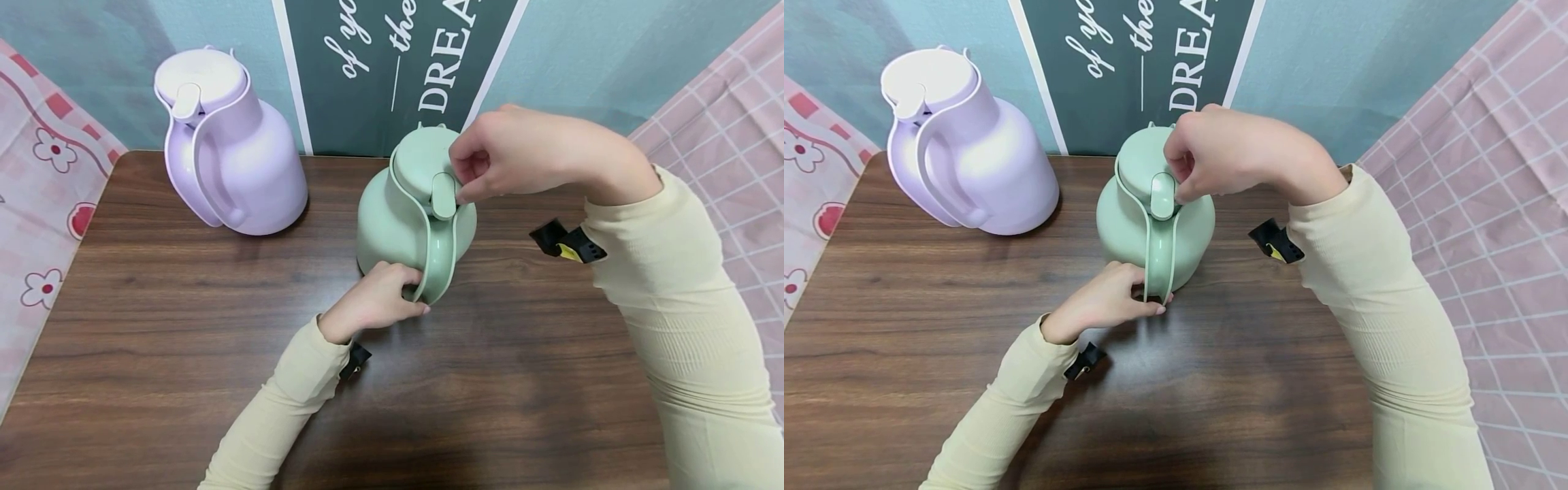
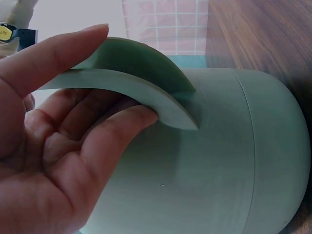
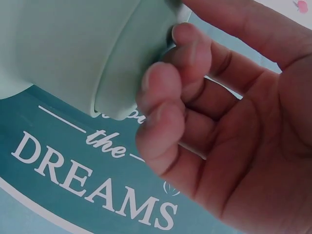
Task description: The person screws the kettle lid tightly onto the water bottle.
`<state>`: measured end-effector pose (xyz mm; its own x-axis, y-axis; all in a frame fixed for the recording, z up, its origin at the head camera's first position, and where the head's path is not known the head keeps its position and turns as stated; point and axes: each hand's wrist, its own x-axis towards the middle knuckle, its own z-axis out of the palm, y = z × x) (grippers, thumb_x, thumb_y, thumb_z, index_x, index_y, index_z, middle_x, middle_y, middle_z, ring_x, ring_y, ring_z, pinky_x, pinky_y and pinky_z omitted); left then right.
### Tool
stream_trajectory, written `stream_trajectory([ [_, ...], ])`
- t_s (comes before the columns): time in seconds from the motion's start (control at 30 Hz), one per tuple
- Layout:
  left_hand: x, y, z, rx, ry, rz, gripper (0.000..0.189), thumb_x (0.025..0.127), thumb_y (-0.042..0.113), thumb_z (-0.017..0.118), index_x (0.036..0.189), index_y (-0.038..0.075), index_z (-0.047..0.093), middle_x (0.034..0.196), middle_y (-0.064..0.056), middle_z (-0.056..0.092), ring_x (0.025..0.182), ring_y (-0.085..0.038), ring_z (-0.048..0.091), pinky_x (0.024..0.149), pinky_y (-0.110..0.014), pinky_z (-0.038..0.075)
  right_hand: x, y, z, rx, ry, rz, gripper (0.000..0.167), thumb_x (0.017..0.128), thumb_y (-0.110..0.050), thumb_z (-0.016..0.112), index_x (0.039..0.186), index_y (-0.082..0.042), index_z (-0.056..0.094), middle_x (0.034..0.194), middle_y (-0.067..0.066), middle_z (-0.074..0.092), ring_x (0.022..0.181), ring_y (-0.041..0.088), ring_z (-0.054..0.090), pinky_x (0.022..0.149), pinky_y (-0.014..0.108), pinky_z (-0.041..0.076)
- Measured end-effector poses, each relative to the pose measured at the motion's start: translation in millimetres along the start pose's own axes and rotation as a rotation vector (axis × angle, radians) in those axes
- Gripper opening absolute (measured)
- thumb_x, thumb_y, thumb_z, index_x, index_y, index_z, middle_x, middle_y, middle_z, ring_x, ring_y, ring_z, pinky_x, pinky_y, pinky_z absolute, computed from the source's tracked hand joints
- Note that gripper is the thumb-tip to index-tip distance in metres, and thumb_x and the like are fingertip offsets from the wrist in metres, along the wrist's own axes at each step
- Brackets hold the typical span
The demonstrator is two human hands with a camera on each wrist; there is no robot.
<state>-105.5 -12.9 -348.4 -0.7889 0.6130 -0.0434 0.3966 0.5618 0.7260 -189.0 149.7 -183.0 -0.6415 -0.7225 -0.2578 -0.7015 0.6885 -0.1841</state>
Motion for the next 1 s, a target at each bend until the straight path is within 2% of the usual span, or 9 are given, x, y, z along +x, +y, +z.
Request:
stream_trajectory([
  [0.17, 0.0, 0.1, 0.4, 0.002, 0.004, 0.006, 0.017, 0.076, 0.017, 0.073, 0.070, 0.014, 0.057, 0.057, 0.006, 0.038, 0.055, -0.008, 0.036, 0.055, -0.022, 0.033, -1.9, 4, -3, -0.006, 0.027, 0.018, 0.021, 0.074, -0.020, 0.073, 0.067, -0.014, 0.055, 0.056, -0.001, 0.045, 0.055, 0.014, 0.042, 0.053, 0.028, 0.034],
  [0.3, 0.2, -0.5, 0.7, -0.001, 0.008, 0.005, 0.017, 0.076, 0.016, 0.073, 0.071, 0.014, 0.057, 0.057, 0.007, 0.038, 0.055, -0.008, 0.036, 0.056, -0.022, 0.033, -3.7, 13, -5, -0.006, 0.058, 0.046, 0.023, 0.073, -0.027, 0.076, 0.084, -0.014, 0.060, 0.066, -0.001, 0.054, 0.061, 0.014, 0.048, 0.057, 0.028, 0.037],
  [0.5, 0.2, -0.7, 0.5, -0.009, 0.008, 0.003, 0.016, 0.075, 0.015, 0.073, 0.071, 0.013, 0.057, 0.057, 0.008, 0.037, 0.054, -0.008, 0.036, 0.055, -0.021, 0.033, -1.8, 26, -6, 0.008, 0.029, 0.093, 0.053, 0.071, -0.040, 0.075, 0.114, -0.016, 0.056, 0.104, 0.001, 0.056, 0.087, 0.017, 0.052, 0.071, 0.034, 0.038],
  [0.67, 0.3, -0.5, 0.3, -0.001, 0.010, 0.003, 0.017, 0.075, 0.016, 0.073, 0.070, 0.013, 0.057, 0.057, 0.008, 0.037, 0.055, -0.008, 0.036, 0.055, -0.021, 0.033, 3.4, 32, -9, 0.058, -0.044, 0.140, 0.083, 0.069, -0.045, 0.076, 0.136, -0.013, 0.039, 0.127, 0.008, 0.046, 0.100, 0.027, 0.053, 0.082, 0.041, 0.040],
  [0.73, 0.3, -0.2, 0.2, -0.001, 0.009, 0.001, 0.017, 0.075, 0.016, 0.073, 0.070, 0.013, 0.057, 0.057, 0.008, 0.037, 0.055, -0.008, 0.036, 0.055, -0.021, 0.033, 5.0, 33, -8, 0.105, -0.067, 0.130, 0.087, 0.070, -0.041, 0.076, 0.140, -0.012, 0.033, 0.132, 0.010, 0.042, 0.107, 0.029, 0.050, 0.088, 0.043, 0.039],
  [0.83, 0.2, 0.3, -0.1, -0.005, 0.002, -0.004, 0.015, 0.076, 0.016, 0.073, 0.071, 0.013, 0.058, 0.057, 0.008, 0.038, 0.055, -0.008, 0.036, 0.055, -0.021, 0.033, 5.5, 33, -6, 0.181, -0.093, 0.086, 0.084, 0.072, -0.031, 0.076, 0.140, -0.011, 0.031, 0.135, 0.007, 0.040, 0.116, 0.025, 0.043, 0.094, 0.041, 0.038],
  [1.0, 0.2, -0.4, -0.1, 0.000, -0.002, -0.003, 0.015, 0.076, 0.017, 0.072, 0.072, 0.013, 0.058, 0.058, 0.008, 0.038, 0.055, -0.008, 0.036, 0.055, -0.021, 0.033, 5.7, 32, -5, 0.226, -0.113, 0.041, 0.079, 0.073, -0.026, 0.076, 0.139, -0.011, 0.035, 0.130, 0.003, 0.044, 0.116, 0.021, 0.045, 0.095, 0.037, 0.037],
])
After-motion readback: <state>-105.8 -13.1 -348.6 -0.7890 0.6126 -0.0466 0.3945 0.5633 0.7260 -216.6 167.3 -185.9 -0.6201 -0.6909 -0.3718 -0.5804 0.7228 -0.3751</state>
